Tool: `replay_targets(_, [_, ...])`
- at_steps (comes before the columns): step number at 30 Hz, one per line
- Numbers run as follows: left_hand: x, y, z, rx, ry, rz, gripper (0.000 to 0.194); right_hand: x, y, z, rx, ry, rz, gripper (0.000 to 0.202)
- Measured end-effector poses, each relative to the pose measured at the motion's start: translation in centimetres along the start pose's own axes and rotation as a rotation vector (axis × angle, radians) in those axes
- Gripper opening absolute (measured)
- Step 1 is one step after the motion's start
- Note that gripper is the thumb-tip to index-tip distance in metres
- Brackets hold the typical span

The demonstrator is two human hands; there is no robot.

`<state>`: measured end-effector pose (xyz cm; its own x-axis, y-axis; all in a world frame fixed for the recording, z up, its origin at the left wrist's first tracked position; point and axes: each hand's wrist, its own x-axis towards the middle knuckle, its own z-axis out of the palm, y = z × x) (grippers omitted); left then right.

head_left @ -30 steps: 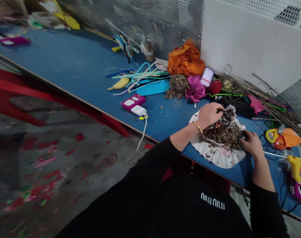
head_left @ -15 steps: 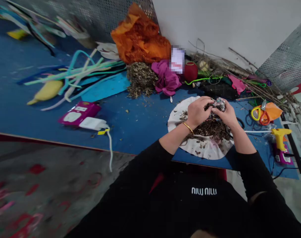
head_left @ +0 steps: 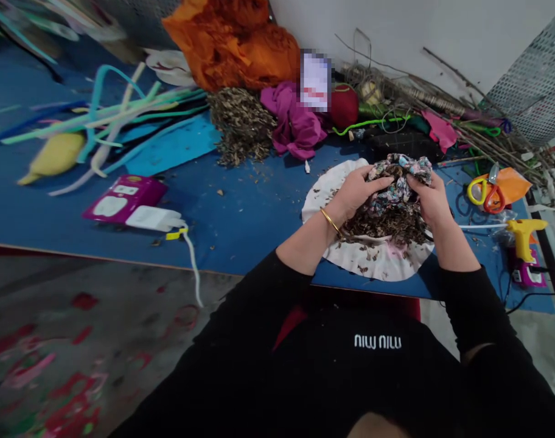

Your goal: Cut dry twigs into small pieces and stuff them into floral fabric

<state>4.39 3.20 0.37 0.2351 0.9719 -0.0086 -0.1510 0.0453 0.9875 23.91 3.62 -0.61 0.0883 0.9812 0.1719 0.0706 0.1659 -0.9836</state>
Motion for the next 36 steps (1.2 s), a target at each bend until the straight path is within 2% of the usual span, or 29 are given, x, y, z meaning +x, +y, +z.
replay_targets(3, [-0.2,0.1,0.2,-0.043,0.05,-0.066,0.016,-0.3,-0.6,0.1,-0.002,-0.032,-0.024,0.048])
replay_targets(6, [-0.1,0.0,0.2,0.031,0.198,0.044,0.011,-0.5,-1.3,0.2,-0.001,-0.055,0.008,0.057])
replay_targets(9, [0.0,0.1,0.1,0.131,0.255,0.129,0.008,-0.7,-1.6,0.3,-0.062,-0.033,0.053,0.059])
replay_targets(12, [0.1,0.1,0.0,0.153,0.251,0.138,0.006,-0.6,-1.1,0.2,-0.079,-0.021,0.076,0.055])
replay_targets(15, [0.3,-0.1,-0.2,0.031,0.215,0.111,0.007,-0.2,-0.3,-0.2,-0.075,-0.016,0.054,0.049])
replay_targets(20, [-0.1,0.2,-0.1,-0.231,0.018,-0.094,0.025,0.1,0.2,-0.2,-0.211,0.025,-0.035,0.042])
replay_targets(23, [-0.4,0.4,0.1,-0.283,-0.051,-0.169,0.035,-0.1,-0.1,0.0,-0.279,-0.017,-0.1,0.043])
replay_targets(26, [-0.4,0.3,0.1,-0.303,-0.021,-0.171,0.038,-0.3,-0.8,-0.1,-0.319,-0.081,-0.13,0.047])
replay_targets(30, [0.1,0.0,-0.1,-0.294,0.084,-0.158,0.036,-0.4,-2.0,-0.8,-0.375,-0.116,-0.154,0.056])
replay_targets(34, [0.5,-0.1,-0.4,-0.248,0.163,-0.159,0.029,-0.5,-2.6,-0.9,-0.333,-0.061,-0.146,0.021])
replay_targets(36, [0.5,0.0,-0.5,-0.238,0.17,-0.162,0.028,-0.5,-2.5,-0.8,-0.264,-0.025,-0.123,0.019])
